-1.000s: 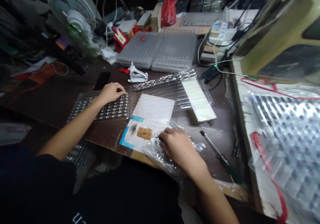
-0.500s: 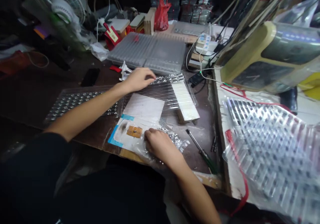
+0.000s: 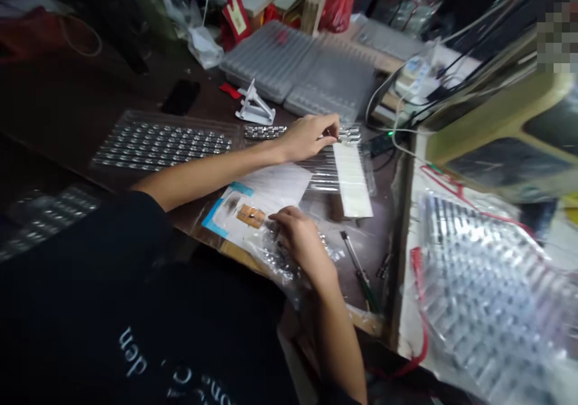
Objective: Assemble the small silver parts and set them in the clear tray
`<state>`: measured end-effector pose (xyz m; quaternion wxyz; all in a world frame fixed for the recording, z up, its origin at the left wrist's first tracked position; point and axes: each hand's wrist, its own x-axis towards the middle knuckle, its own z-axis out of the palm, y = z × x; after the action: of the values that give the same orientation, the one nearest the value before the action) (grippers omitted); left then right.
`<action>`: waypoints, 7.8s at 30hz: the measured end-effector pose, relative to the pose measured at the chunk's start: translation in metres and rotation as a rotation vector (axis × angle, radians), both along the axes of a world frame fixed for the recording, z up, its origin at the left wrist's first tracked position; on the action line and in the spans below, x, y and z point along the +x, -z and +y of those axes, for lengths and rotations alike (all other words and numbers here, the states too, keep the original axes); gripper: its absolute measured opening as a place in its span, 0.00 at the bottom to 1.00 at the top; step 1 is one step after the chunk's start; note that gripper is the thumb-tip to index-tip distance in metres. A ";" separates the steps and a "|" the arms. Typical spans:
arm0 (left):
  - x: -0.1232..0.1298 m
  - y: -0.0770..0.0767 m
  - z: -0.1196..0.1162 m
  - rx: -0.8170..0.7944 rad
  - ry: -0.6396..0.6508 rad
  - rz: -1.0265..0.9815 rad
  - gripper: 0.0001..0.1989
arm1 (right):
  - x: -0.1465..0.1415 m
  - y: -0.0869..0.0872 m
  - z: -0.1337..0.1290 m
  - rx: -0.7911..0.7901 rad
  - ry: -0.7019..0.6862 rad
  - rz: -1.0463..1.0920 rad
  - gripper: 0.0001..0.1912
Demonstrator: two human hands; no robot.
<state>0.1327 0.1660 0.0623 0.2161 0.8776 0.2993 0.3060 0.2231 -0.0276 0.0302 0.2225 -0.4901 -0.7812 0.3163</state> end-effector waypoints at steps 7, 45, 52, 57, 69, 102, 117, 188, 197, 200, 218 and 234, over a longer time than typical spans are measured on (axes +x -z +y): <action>-0.126 0.017 -0.113 -0.259 -0.106 -0.065 0.05 | -0.002 -0.002 0.000 0.051 0.060 0.083 0.08; -0.169 0.065 -0.157 -0.251 -0.340 -0.083 0.01 | -0.049 0.018 0.003 0.096 0.067 -0.098 0.10; -0.178 0.063 -0.163 -0.186 -0.304 0.148 0.05 | -0.056 0.014 0.000 0.116 -0.055 -0.277 0.15; -0.161 0.061 -0.166 -0.193 -0.343 -0.031 0.02 | -0.034 -0.001 0.001 0.074 0.059 -0.247 0.11; -0.133 0.067 -0.171 -0.264 -0.252 -0.034 0.02 | -0.020 -0.004 -0.005 -0.069 0.004 -0.441 0.07; -0.208 0.024 -0.095 -0.039 -0.452 0.050 0.07 | -0.049 0.015 -0.001 0.116 -0.064 -0.257 0.21; -0.218 0.042 0.032 -0.078 -0.497 0.375 0.03 | -0.041 0.003 0.002 0.115 -0.090 -0.194 0.22; -0.162 0.068 -0.154 -0.209 -0.129 -0.019 0.02 | -0.037 0.009 0.008 0.039 0.113 -0.044 0.09; -0.169 0.061 -0.157 -0.206 -0.313 -0.054 0.03 | -0.048 0.013 0.006 0.052 0.039 -0.152 0.11; -0.176 0.062 -0.163 -0.202 -0.303 0.085 0.04 | -0.053 0.009 0.004 0.101 -0.086 -0.289 0.12; -0.134 0.061 -0.168 -0.257 -0.238 -0.089 0.03 | -0.012 -0.006 -0.001 -0.065 -0.056 -0.500 0.06; -0.132 0.067 -0.167 -0.266 -0.254 0.007 0.04 | -0.003 -0.005 0.001 0.006 0.037 -0.088 0.13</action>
<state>0.0011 -0.0012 -0.0052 0.2890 0.7974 0.4462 0.2855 0.2198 -0.0265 0.0355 0.1953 -0.5172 -0.7820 0.2877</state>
